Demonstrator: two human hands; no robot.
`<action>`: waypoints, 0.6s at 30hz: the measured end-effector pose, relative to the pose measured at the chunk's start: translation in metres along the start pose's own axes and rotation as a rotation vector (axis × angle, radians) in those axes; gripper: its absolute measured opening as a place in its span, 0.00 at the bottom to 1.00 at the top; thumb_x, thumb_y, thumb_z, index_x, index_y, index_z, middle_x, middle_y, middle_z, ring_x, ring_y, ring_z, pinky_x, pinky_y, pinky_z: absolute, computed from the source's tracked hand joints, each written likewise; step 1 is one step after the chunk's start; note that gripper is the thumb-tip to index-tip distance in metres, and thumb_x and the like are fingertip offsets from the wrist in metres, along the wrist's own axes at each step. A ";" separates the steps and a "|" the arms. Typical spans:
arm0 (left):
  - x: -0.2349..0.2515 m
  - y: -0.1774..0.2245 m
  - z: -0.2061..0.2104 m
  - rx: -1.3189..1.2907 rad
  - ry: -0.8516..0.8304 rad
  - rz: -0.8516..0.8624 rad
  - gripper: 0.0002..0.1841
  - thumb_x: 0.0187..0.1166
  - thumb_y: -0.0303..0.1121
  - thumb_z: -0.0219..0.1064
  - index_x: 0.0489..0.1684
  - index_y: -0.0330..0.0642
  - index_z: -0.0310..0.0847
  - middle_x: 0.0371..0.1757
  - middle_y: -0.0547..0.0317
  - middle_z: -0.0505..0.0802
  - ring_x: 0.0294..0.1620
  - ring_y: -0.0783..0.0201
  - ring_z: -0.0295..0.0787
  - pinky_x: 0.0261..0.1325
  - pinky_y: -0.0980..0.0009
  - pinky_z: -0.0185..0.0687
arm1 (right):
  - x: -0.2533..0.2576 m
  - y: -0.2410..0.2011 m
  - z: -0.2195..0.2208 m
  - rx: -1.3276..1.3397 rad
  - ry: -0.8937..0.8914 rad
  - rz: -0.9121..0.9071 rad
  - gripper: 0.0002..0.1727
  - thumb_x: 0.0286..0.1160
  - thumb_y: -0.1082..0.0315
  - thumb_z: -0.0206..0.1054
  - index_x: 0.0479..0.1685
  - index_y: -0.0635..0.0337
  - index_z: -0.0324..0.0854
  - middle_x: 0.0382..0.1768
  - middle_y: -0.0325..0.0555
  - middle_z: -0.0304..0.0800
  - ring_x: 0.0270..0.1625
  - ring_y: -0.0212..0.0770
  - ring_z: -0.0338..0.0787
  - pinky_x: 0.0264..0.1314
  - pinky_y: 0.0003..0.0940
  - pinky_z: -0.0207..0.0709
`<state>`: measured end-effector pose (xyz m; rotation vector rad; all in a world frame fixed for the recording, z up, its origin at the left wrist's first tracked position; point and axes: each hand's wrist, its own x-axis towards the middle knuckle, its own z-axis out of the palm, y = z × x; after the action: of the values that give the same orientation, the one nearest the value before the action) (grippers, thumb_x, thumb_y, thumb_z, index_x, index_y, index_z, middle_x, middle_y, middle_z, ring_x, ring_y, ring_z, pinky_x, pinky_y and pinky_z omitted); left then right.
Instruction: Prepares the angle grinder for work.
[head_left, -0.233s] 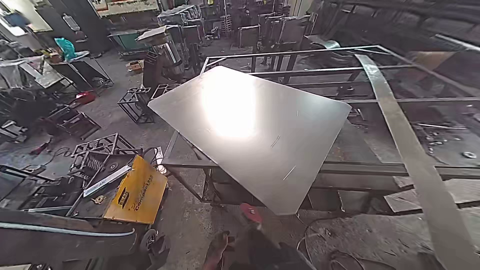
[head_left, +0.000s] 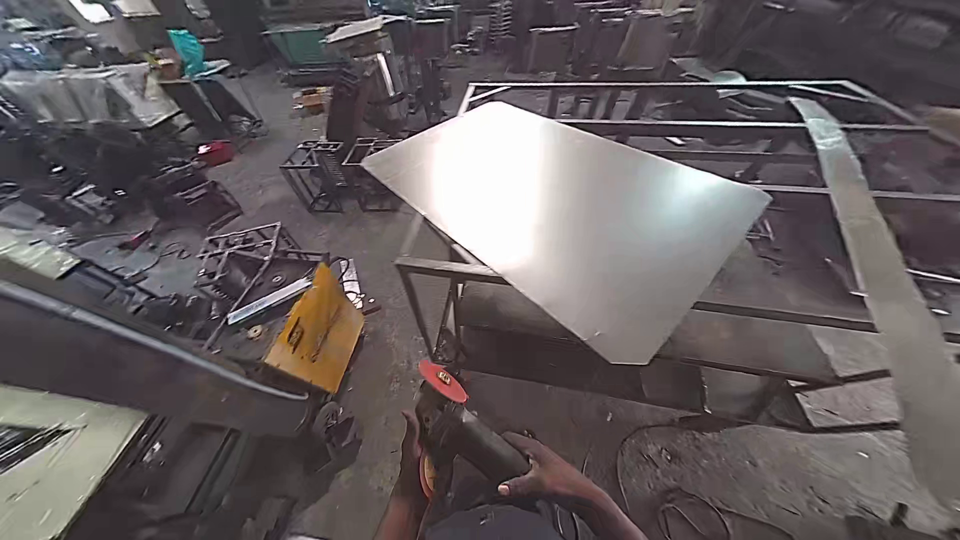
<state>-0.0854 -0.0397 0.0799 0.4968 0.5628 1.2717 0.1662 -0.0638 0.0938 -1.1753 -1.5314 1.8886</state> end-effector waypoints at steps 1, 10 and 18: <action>-0.008 0.014 -0.002 -0.053 -0.015 0.004 0.46 0.63 0.81 0.58 0.69 0.53 0.83 0.61 0.52 0.94 0.64 0.57 0.92 0.68 0.55 0.87 | 0.007 -0.012 0.011 0.043 -0.076 -0.035 0.41 0.55 0.52 0.87 0.73 0.52 0.77 0.60 0.42 0.91 0.61 0.36 0.90 0.69 0.40 0.84; -0.076 0.074 -0.015 -0.254 -0.115 0.018 0.59 0.45 0.89 0.60 0.57 0.38 0.88 0.54 0.39 0.94 0.57 0.46 0.93 0.64 0.51 0.87 | 0.044 -0.078 0.058 -0.182 -0.563 -0.099 0.47 0.64 0.37 0.77 0.81 0.56 0.70 0.62 0.48 0.88 0.60 0.40 0.89 0.67 0.44 0.83; -0.098 0.082 -0.063 0.008 0.059 0.246 0.48 0.59 0.84 0.59 0.63 0.50 0.84 0.53 0.53 0.95 0.57 0.59 0.93 0.61 0.55 0.88 | 0.133 -0.210 0.121 -0.397 -0.478 -0.234 0.37 0.90 0.41 0.48 0.87 0.57 0.64 0.71 0.57 0.82 0.62 0.45 0.87 0.61 0.47 0.81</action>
<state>-0.2061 -0.1145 0.0950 0.5489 0.5685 1.5228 -0.0411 0.0310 0.2502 -0.6630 -2.2713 1.8381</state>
